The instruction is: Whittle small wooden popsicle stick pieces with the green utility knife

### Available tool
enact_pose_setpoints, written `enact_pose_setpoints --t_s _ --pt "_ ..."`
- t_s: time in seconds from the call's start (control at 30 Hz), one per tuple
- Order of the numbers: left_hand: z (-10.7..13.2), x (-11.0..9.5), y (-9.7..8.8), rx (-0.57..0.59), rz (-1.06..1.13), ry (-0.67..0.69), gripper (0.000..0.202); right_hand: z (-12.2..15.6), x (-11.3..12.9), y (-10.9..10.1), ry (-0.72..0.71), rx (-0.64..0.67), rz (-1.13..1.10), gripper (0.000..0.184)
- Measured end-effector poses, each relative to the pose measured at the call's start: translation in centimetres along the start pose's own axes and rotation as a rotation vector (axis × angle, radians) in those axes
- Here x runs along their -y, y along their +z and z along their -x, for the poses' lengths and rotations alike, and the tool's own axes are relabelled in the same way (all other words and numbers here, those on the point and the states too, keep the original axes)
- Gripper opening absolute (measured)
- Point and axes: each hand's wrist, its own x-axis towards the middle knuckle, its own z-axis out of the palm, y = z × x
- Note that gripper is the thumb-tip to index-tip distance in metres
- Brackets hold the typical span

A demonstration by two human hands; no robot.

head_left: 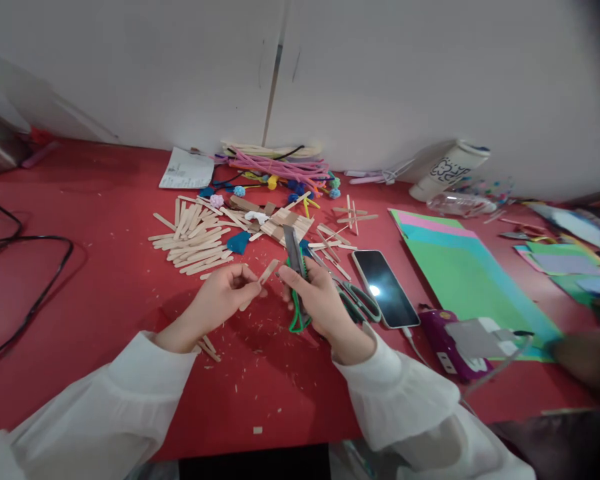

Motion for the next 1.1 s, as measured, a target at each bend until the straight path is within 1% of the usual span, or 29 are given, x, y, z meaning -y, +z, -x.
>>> enact_pose_setpoints --t_s 0.1,0.17,0.23,0.33,0.5,0.57,0.63,0.73,0.8,0.87,0.97,1.03,1.1 --pt "0.4 0.0 0.4 0.003 -0.095 0.043 0.011 0.1 -0.8 0.7 0.055 0.024 -0.099 0.032" --pt "0.6 0.2 0.6 0.015 -0.161 0.088 0.009 0.1 -1.0 0.7 0.069 0.033 -0.124 0.030" --pt "0.7 0.3 0.7 0.033 -0.174 0.114 0.009 0.0 -1.0 0.5 0.071 0.027 -0.132 0.025" --pt "0.7 0.4 0.6 0.027 -0.120 0.093 0.016 0.0 -0.9 0.1 0.064 0.000 -0.150 0.021" --pt "0.6 0.2 0.3 0.137 -0.004 0.023 0.028 -0.1 -1.1 -0.1 0.033 -0.007 -0.161 0.027" --pt "0.6 0.1 0.2 0.143 0.011 0.011 0.026 -0.2 -1.1 -0.3 0.010 -0.009 -0.119 0.028" --pt "0.6 0.1 0.0 0.110 -0.021 0.003 0.021 -0.1 -1.0 -0.6 -0.026 -0.013 -0.004 0.028" --pt "0.6 0.1 -0.6 0.002 -0.164 0.028 0.016 0.2 -0.5 -1.6 -0.147 -0.006 0.310 0.023" --pt "0.5 0.1 -1.1 -0.050 -0.261 0.046 0.017 0.5 -0.2 -2.2 -0.274 0.031 0.552 0.019" --pt "0.4 0.1 -1.6 -0.076 -0.344 0.036 0.016 0.9 0.0 -2.5 -0.365 0.103 0.734 0.020" --pt "0.2 0.3 -1.9 -0.114 -0.429 0.017 0.012 1.4 -0.4 -2.3 -0.394 0.209 0.897 0.026" --pt "0.1 0.5 -1.8 -0.129 -0.433 0.010 0.011 1.7 -0.7 -1.9 -0.403 0.227 0.989 0.029" --pt "0.0 0.5 -1.5 -0.139 -0.406 0.006 0.012 2.0 -0.9 -1.5 -0.412 0.216 1.069 0.031"
